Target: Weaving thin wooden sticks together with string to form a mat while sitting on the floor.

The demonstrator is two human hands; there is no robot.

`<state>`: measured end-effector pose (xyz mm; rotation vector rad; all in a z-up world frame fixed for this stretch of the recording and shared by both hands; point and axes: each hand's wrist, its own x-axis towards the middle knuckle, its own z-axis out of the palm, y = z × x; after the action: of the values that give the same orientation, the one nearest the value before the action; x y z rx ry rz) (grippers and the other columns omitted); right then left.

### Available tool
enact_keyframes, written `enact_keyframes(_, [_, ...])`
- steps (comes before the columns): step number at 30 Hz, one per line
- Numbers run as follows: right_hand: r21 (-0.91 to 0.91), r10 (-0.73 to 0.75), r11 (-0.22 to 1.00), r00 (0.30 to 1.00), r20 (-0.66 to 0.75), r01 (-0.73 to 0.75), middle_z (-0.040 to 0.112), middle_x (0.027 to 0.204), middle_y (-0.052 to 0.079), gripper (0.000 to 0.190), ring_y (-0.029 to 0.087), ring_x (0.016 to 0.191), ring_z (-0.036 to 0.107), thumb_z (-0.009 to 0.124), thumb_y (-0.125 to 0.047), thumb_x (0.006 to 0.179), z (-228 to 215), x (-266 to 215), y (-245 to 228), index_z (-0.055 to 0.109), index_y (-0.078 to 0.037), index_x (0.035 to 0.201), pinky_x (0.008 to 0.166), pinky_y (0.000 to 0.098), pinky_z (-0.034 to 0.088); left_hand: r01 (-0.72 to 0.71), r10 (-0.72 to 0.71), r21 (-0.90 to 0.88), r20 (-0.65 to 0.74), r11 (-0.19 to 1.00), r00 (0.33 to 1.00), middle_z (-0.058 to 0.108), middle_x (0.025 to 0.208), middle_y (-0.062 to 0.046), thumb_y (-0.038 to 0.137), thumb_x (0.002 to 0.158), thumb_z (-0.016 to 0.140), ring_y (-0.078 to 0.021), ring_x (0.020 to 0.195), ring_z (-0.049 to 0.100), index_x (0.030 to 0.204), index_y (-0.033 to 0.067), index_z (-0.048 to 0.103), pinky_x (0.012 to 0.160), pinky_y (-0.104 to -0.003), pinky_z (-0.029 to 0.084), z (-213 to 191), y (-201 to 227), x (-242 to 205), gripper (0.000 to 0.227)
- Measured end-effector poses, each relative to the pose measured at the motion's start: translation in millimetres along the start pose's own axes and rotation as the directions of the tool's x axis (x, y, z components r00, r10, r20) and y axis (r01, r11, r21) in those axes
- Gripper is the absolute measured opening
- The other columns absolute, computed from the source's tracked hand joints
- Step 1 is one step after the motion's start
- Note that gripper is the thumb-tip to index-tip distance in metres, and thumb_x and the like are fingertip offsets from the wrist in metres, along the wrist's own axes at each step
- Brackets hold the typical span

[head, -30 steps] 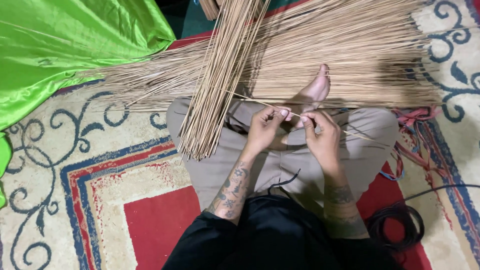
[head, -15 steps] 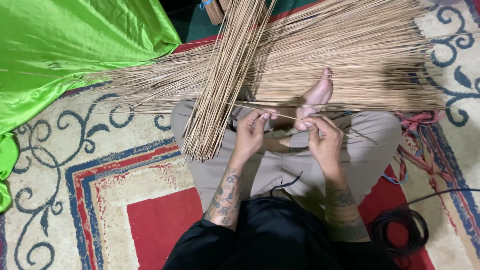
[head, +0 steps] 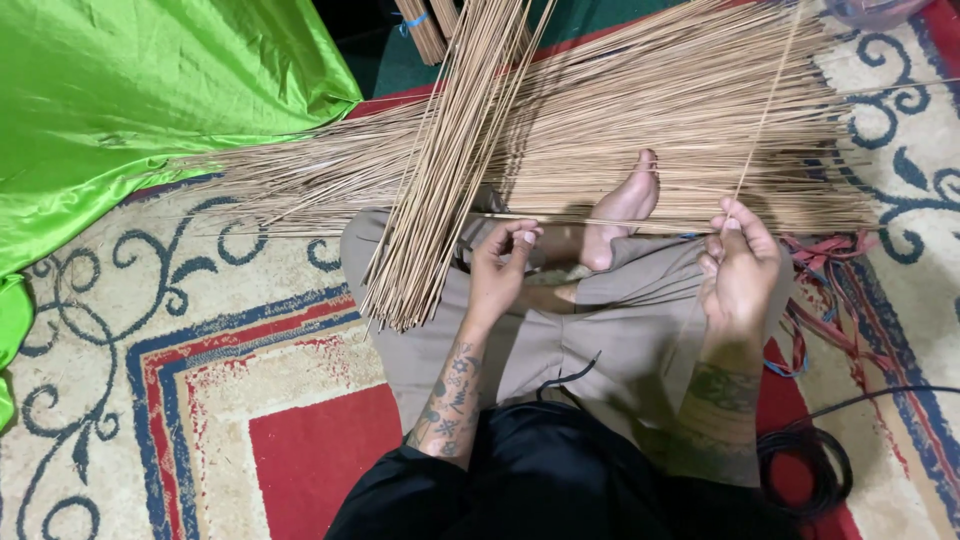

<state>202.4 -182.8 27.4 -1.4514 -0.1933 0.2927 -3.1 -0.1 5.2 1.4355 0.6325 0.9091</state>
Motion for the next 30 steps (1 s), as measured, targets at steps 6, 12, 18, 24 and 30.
enact_keyframes(6, [0.599, 0.238, 0.703, 0.921, 0.309, -0.383, 0.069, 0.095, 0.002, 0.028, 0.008, 0.071, 0.058, 0.054, 0.002, 0.104, 13.7, 56.0, 61.3, 0.063, -0.006, 0.129, 0.059, 0.0168, 0.038, 0.223, -0.223, 0.031, 0.283, 0.974, 0.933, 0.076, 0.096, -0.011, 0.018, 0.104, 0.063, -0.0164, 0.086, 0.07, 0.121, 0.0112, 0.073, 0.076, -0.034, 0.06, 15.7, -21.1, -18.4, 0.021])
enact_keyframes(12, [0.602, 0.31, 0.575, 0.829, 0.466, -0.554, 0.071, 0.099, 0.004, 0.025, 0.01, 0.074, 0.055, 0.06, -0.003, 0.103, 67.9, 62.7, 98.2, 0.069, -0.01, 0.124, 0.067, 0.0211, 0.041, 0.396, -0.34, -0.034, 0.447, 0.918, 0.827, 0.067, 0.071, -0.006, 0.017, 0.112, 0.044, -0.0088, 0.053, 0.056, 0.12, 0.005, 0.066, 0.047, -0.02, 0.048, 32.8, -31.7, -42.0, 0.026])
enact_keyframes(18, [0.553, 0.304, 0.644, 0.84, 0.449, -0.529, 0.06, 0.087, -0.012, 0.023, 0.002, 0.068, 0.045, 0.044, -0.024, 0.114, 69.0, 132.2, 85.3, 0.063, -0.02, 0.126, 0.059, 0.0184, 0.033, 0.297, -0.332, 0.15, 0.404, 0.943, 0.852, 0.056, 0.063, -0.003, 0.012, 0.11, 0.043, -0.0135, 0.057, 0.051, 0.113, 0.0087, 0.069, 0.057, -0.026, 0.047, -1.8, -24.8, -71.7, 0.026])
enact_keyframes(24, [0.489, 0.265, 0.775, 0.909, 0.323, -0.4, 0.049, 0.079, -0.012, 0.026, 0.002, 0.059, 0.039, 0.039, -0.025, 0.114, 90.7, 113.8, 57.8, 0.062, -0.02, 0.125, 0.052, 0.0181, 0.03, 0.335, -0.372, 0.162, 0.405, 0.928, 0.835, 0.052, 0.06, 0.001, 0.011, 0.11, 0.043, -0.0107, 0.057, 0.047, 0.111, 0.0092, 0.07, 0.059, -0.024, 0.045, -21.1, -31.7, -85.3, 0.027])
enact_keyframes(30, [0.118, 0.292, 0.894, 0.764, 0.575, -0.431, 0.075, 0.108, 0.007, 0.044, 0.012, 0.094, 0.069, 0.037, -0.046, 0.11, 136.1, 14.0, 101.9, 0.062, -0.017, 0.132, 0.074, 0.0197, 0.048, 0.17, -0.21, 0.364, 0.073, 0.916, 0.975, 0.072, 0.09, -0.019, 0.016, 0.106, 0.051, -0.0418, 0.087, 0.068, 0.105, 0.0072, 0.07, 0.082, -0.046, 0.055, -25.2, -14.7, -37.1, 0.02])
